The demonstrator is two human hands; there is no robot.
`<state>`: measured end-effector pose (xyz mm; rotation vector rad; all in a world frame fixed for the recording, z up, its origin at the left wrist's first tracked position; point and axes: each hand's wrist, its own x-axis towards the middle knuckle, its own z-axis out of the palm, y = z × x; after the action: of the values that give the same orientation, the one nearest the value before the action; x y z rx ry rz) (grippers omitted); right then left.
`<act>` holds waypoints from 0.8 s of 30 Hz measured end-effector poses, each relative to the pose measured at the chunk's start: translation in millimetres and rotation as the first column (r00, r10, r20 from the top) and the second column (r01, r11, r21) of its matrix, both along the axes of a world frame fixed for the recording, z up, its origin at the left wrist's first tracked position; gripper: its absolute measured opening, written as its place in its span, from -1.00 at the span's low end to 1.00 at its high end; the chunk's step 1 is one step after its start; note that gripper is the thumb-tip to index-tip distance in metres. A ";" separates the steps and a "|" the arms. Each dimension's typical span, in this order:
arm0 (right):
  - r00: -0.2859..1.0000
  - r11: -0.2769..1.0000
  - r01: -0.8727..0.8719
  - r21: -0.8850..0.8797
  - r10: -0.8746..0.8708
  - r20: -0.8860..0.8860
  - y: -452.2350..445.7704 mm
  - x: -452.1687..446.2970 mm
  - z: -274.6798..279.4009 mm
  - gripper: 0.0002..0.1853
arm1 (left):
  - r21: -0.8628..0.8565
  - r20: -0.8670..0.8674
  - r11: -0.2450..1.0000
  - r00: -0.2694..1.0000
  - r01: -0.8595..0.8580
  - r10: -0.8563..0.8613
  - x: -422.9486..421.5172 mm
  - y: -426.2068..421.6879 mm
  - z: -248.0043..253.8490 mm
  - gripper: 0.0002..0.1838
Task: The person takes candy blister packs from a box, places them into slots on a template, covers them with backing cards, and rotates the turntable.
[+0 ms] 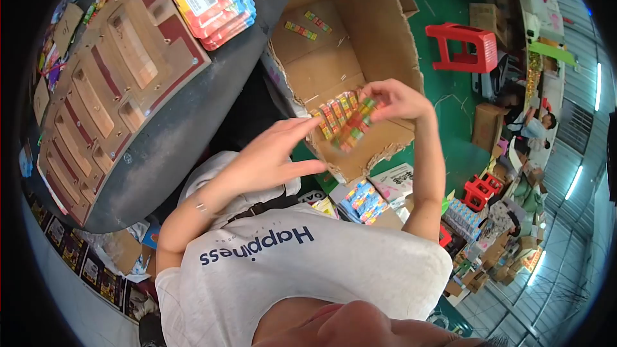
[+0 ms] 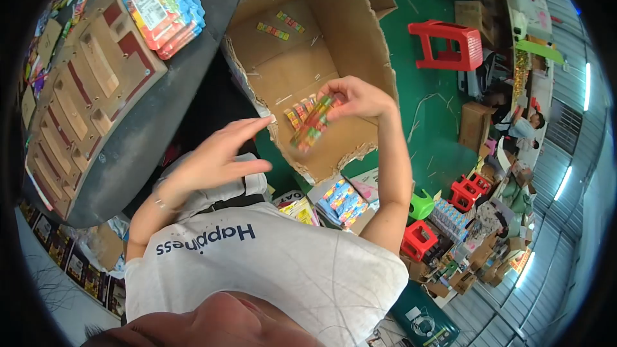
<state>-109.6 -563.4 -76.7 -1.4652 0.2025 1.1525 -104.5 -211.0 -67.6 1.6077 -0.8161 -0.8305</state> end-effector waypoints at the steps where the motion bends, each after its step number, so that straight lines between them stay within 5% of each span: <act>1: 0.999 0.999 -0.048 0.022 0.047 0.023 20.7 16.4 42.4 -0.50 | 0.012 -0.069 1.000 0.998 0.004 -0.004 -0.9 -16.0 4.0 -0.13; 2: 0.991 0.992 -0.103 0.069 0.096 0.097 40.7 27.3 68.7 -0.47 | -0.128 -0.137 0.988 0.989 -0.081 0.063 -6.6 -29.4 1.6 -0.16; 4: 0.966 0.973 -0.197 0.117 0.172 0.193 81.7 46.9 98.6 -0.44 | -0.437 -0.687 0.891 0.685 -0.125 -0.241 -2.7 -29.1 15.6 -0.33; 5: 0.895 0.954 -0.287 0.088 0.234 0.380 103.2 56.5 106.9 -0.43 | -0.428 -0.678 0.891 0.706 -0.150 -0.207 2.0 -13.2 22.1 -0.33; 6: 0.783 0.925 -0.375 0.056 0.285 0.553 130.0 65.5 112.5 -0.41 | -0.393 -0.771 0.903 0.596 -0.173 -0.222 7.7 9.5 31.0 -0.46; 7: 0.837 0.990 -0.059 0.130 -0.022 0.548 166.2 63.5 119.9 -0.46 | -0.354 -0.849 0.914 0.478 -0.200 -0.224 12.9 33.4 43.4 -0.60; 8: 0.824 0.980 -0.119 0.160 0.008 0.567 194.2 65.8 119.1 -0.46 | -0.234 -0.855 0.879 0.518 -0.415 0.018 13.8 56.3 62.6 -0.77; 10: 0.797 0.936 0.239 0.260 -0.342 0.498 240.0 70.7 110.5 -0.57 | -0.154 -0.849 0.789 0.489 -0.595 0.203 19.9 105.0 75.4 -0.81; 12: 0.829 0.983 0.082 0.162 -0.158 0.536 289.0 79.3 105.5 -0.88 | -0.115 -0.803 0.678 0.470 -0.726 0.366 29.6 143.0 82.9 -0.79; 15: 0.818 0.959 0.095 0.268 -0.229 0.528 339.2 111.3 94.2 -0.90 | -0.101 -0.606 0.542 0.484 -0.834 0.632 45.9 181.3 80.9 -0.78; 21: 0.886 0.960 0.105 0.260 -0.209 0.414 376.1 144.0 111.1 -0.87 | -0.130 -0.660 0.442 0.410 -0.888 0.630 77.1 215.7 76.4 -0.73; 24: 0.811 0.988 0.017 0.151 -0.102 0.577 377.5 146.4 99.2 -0.87 | -0.130 -0.675 0.436 0.401 -0.891 0.619 83.9 216.6 77.2 -0.75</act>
<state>36.8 -185.8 22.5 -1.6051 -0.2571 0.6020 -20.6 5.6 9.6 0.9937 0.2313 -0.2663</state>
